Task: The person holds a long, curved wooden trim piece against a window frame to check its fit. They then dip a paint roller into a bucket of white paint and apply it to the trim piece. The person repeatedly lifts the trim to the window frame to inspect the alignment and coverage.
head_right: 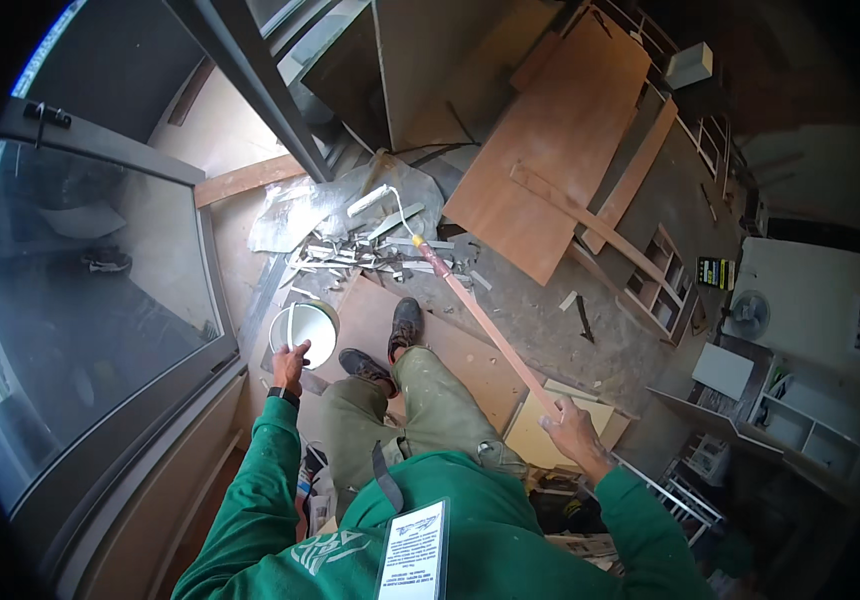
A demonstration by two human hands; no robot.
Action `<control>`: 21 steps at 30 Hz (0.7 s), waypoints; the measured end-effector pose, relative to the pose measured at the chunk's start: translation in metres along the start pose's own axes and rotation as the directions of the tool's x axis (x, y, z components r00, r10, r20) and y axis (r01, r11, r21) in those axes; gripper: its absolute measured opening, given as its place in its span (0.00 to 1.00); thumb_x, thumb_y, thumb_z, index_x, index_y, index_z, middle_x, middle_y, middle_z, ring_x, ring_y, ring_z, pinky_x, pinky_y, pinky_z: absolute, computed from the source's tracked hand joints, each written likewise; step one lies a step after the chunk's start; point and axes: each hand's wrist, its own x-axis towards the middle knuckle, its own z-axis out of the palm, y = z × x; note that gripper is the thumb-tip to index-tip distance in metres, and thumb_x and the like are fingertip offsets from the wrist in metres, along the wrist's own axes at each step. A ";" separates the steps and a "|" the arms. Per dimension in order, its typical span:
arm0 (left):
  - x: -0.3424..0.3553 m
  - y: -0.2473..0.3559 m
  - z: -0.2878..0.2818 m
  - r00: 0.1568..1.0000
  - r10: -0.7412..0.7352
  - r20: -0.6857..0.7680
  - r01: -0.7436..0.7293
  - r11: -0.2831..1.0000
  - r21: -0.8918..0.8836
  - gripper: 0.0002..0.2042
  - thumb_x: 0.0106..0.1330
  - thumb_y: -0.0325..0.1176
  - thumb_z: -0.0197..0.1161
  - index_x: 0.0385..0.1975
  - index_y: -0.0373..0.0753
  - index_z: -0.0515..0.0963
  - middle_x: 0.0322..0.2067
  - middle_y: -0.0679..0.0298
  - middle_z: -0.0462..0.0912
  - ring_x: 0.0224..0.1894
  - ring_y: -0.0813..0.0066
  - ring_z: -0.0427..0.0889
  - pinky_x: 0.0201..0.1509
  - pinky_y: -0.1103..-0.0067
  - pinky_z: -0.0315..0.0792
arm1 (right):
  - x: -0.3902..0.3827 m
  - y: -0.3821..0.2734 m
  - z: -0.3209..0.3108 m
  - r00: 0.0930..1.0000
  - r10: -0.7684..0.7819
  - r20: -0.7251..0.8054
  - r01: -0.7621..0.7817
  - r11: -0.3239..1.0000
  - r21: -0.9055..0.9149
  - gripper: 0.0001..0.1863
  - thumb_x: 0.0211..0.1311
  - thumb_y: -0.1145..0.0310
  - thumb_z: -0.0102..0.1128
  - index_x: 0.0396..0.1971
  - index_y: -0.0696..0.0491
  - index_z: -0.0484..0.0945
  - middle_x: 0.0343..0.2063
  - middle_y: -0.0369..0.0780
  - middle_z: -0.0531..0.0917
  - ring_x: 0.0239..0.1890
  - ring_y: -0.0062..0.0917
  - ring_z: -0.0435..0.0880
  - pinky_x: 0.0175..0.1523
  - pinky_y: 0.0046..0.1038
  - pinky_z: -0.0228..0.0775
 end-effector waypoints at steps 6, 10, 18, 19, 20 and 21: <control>-0.007 0.121 0.094 0.976 0.054 0.210 -0.098 0.974 0.205 0.19 0.60 0.37 0.73 0.40 0.25 0.78 0.31 0.55 0.83 0.30 0.64 0.81 0.34 0.70 0.76 | -0.004 -0.032 -0.036 0.978 -0.053 0.201 -0.052 0.874 0.483 0.23 0.68 0.56 0.63 0.49 0.60 0.68 0.32 0.47 0.81 0.28 0.35 0.84 0.33 0.39 0.76; -0.020 0.193 0.156 0.944 0.076 0.321 -0.194 0.915 0.353 0.20 0.60 0.39 0.74 0.38 0.26 0.78 0.30 0.56 0.82 0.29 0.64 0.81 0.34 0.70 0.75 | -0.014 -0.071 -0.059 0.927 -0.156 0.342 -0.246 0.436 0.866 0.15 0.75 0.57 0.58 0.45 0.52 0.66 0.26 0.34 0.70 0.18 0.17 0.71 0.20 0.27 0.67; 0.007 0.271 0.270 0.790 -0.038 0.613 -0.408 0.713 0.570 0.21 0.61 0.44 0.72 0.36 0.29 0.77 0.27 0.55 0.81 0.28 0.64 0.81 0.28 0.68 0.72 | 0.006 -0.135 -0.044 0.986 -0.149 0.078 -0.106 -0.194 0.975 0.10 0.77 0.59 0.56 0.46 0.48 0.68 0.26 0.30 0.70 0.17 0.14 0.67 0.20 0.24 0.64; 0.006 0.277 0.282 0.745 -0.005 0.667 -0.480 0.691 0.541 0.21 0.60 0.43 0.72 0.36 0.28 0.77 0.27 0.55 0.81 0.28 0.64 0.81 0.29 0.68 0.72 | 0.012 -0.143 -0.035 0.991 -0.123 0.045 -0.076 -0.260 0.963 0.11 0.77 0.59 0.57 0.46 0.48 0.69 0.26 0.31 0.70 0.17 0.14 0.67 0.20 0.23 0.64; 0.020 0.275 0.292 0.711 -0.013 0.703 -0.503 0.689 0.522 0.21 0.60 0.43 0.72 0.37 0.27 0.78 0.26 0.55 0.81 0.28 0.63 0.81 0.30 0.67 0.72 | 0.017 -0.151 -0.030 0.997 -0.069 0.018 -0.037 -0.280 0.959 0.11 0.76 0.58 0.57 0.45 0.48 0.69 0.26 0.31 0.70 0.17 0.14 0.67 0.19 0.23 0.64; 0.036 0.269 0.300 0.675 0.032 0.737 -0.570 0.657 0.494 0.21 0.60 0.43 0.72 0.37 0.26 0.78 0.25 0.56 0.81 0.28 0.63 0.81 0.31 0.67 0.73 | 0.021 -0.161 -0.023 1.000 -0.019 0.007 -0.012 -0.305 0.952 0.11 0.76 0.58 0.58 0.45 0.48 0.69 0.25 0.31 0.70 0.16 0.14 0.67 0.18 0.23 0.64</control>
